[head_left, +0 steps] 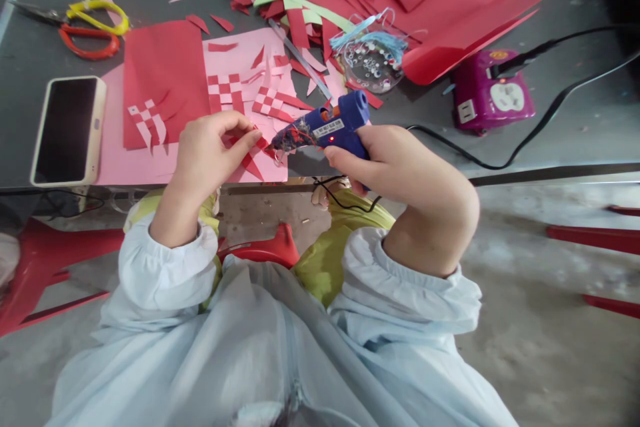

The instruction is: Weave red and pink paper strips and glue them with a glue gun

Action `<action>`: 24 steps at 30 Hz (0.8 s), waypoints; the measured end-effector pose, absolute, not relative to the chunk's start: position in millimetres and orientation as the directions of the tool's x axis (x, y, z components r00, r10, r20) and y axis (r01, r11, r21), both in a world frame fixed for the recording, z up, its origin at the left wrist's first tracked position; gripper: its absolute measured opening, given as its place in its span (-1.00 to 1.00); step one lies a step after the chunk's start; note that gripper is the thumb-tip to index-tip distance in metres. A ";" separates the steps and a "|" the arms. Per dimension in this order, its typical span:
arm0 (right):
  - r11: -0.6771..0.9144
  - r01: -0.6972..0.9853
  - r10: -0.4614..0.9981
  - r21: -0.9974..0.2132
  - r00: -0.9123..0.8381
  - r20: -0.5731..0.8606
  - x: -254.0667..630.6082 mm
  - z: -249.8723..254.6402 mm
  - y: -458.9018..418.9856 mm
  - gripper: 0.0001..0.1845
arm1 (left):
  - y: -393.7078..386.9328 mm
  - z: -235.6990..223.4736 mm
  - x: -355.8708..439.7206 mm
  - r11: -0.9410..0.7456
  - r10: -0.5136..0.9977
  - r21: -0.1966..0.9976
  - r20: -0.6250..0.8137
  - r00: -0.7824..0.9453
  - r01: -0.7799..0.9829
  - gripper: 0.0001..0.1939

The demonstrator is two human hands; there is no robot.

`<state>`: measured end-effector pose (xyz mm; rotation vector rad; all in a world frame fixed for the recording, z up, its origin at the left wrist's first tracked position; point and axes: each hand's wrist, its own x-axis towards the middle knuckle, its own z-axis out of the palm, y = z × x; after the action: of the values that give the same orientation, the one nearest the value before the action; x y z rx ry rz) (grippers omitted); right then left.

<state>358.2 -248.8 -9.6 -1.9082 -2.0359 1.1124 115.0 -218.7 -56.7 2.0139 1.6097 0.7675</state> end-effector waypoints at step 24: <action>-0.128 0.752 0.898 -0.647 -0.190 -0.398 364.1 -4.8 -250.4 -0.63 | -219.3 -55.7 114.2 -0.206 0.978 0.651 0.128 0.162 0.731 -0.86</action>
<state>364.1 -250.4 -4.8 -1.8751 -1.9462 1.2149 114.2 -219.3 -55.7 2.0037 1.6177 0.7489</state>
